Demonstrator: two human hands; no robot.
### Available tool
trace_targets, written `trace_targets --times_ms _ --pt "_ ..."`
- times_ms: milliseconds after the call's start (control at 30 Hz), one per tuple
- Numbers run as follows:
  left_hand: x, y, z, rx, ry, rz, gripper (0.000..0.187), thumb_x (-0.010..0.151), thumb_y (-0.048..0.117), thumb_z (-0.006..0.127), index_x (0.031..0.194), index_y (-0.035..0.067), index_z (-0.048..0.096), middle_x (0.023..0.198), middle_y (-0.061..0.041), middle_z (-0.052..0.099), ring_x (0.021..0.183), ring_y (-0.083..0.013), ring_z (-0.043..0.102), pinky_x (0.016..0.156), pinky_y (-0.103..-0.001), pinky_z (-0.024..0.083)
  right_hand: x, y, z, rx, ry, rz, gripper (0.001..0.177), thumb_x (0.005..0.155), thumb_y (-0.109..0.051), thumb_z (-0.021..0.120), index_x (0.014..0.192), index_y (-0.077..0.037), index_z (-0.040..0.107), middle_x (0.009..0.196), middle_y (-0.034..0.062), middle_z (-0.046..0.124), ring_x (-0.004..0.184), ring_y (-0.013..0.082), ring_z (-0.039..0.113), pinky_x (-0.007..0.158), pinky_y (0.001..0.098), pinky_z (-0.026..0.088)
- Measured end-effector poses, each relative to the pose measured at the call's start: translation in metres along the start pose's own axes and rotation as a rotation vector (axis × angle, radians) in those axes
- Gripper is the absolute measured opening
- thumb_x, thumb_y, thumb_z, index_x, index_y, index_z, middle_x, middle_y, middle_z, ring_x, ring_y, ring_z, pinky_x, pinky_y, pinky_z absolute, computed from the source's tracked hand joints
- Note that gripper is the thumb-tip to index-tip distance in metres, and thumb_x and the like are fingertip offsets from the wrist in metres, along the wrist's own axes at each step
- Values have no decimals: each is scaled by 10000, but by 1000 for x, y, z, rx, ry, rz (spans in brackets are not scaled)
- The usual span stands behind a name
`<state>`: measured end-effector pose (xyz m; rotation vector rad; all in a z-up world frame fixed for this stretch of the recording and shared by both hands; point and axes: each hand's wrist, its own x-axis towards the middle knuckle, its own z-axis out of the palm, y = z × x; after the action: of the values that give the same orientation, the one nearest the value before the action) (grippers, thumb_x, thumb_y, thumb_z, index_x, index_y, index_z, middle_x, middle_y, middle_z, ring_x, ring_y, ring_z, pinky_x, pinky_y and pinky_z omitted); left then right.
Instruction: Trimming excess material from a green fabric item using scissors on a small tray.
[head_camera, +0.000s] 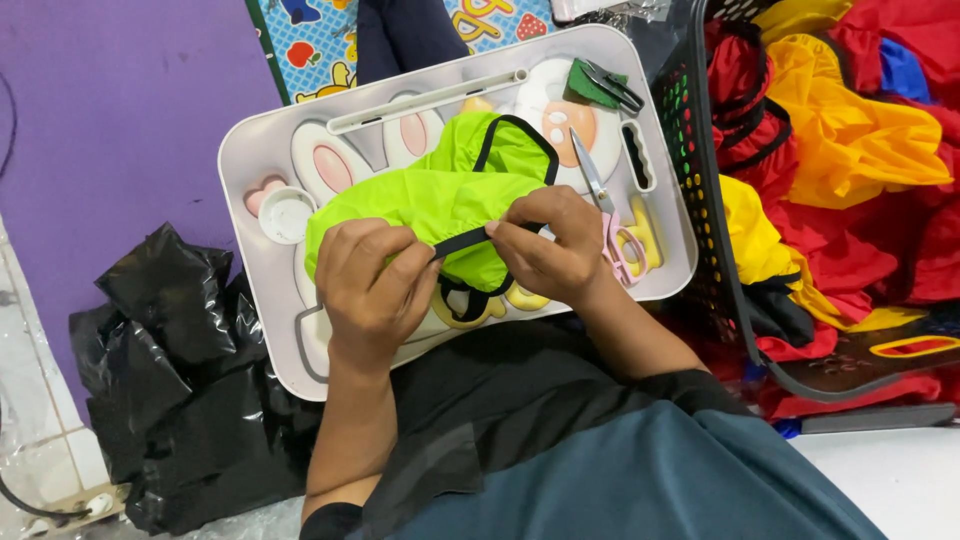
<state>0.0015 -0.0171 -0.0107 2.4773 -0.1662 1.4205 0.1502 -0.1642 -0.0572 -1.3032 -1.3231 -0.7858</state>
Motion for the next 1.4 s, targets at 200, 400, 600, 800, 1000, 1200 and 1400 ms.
trace_targets --times_ms 200,400,600,800,1000,1200,1400 --pt "3 2 0 -4 4 3 114 938 98 744 833 73 706 796 -83 628 681 -309 594 657 -445 527 1 -2 1 -4 10 3 107 853 32 788 871 -72 775 845 110 670 629 255 603 556 372 535" --pt "1 2 4 -21 8 10 127 955 109 727 837 66 705 795 -89 627 676 -319 594 652 -449 525 5 -5 2 -44 33 39 119 848 30 789 834 -84 758 823 90 650 592 232 578 520 346 515" --pt "-1 1 4 -10 -1 4 109 943 132 758 853 84 718 806 -79 631 684 -317 600 660 -454 521 6 -4 -2 -114 38 107 142 839 42 774 902 -83 761 817 68 632 561 210 534 501 346 495" --pt "-2 1 6 -10 -6 -2 98 937 128 769 858 84 731 812 -82 641 699 -321 612 665 -457 520 5 -3 -6 -123 24 138 148 827 37 768 931 -68 759 820 92 651 526 232 544 476 369 489" --pt "1 6 12 -55 0 -45 105 930 99 779 848 67 722 806 -84 634 699 -331 614 653 -449 517 7 -8 -6 -55 37 169 151 829 28 785 943 -69 765 852 109 672 531 247 557 515 384 510" --pt "-4 2 15 -18 5 -36 102 913 86 810 844 69 737 808 -82 642 704 -321 615 666 -442 514 -3 -6 -1 -73 74 133 118 833 52 781 871 -59 769 813 117 674 496 233 533 472 356 487" --pt "-6 0 13 1 32 -33 92 897 25 813 845 72 753 801 -85 643 699 -329 611 668 -451 506 5 -6 -3 -38 41 134 98 839 45 779 863 -49 778 837 122 682 501 215 526 466 355 472"
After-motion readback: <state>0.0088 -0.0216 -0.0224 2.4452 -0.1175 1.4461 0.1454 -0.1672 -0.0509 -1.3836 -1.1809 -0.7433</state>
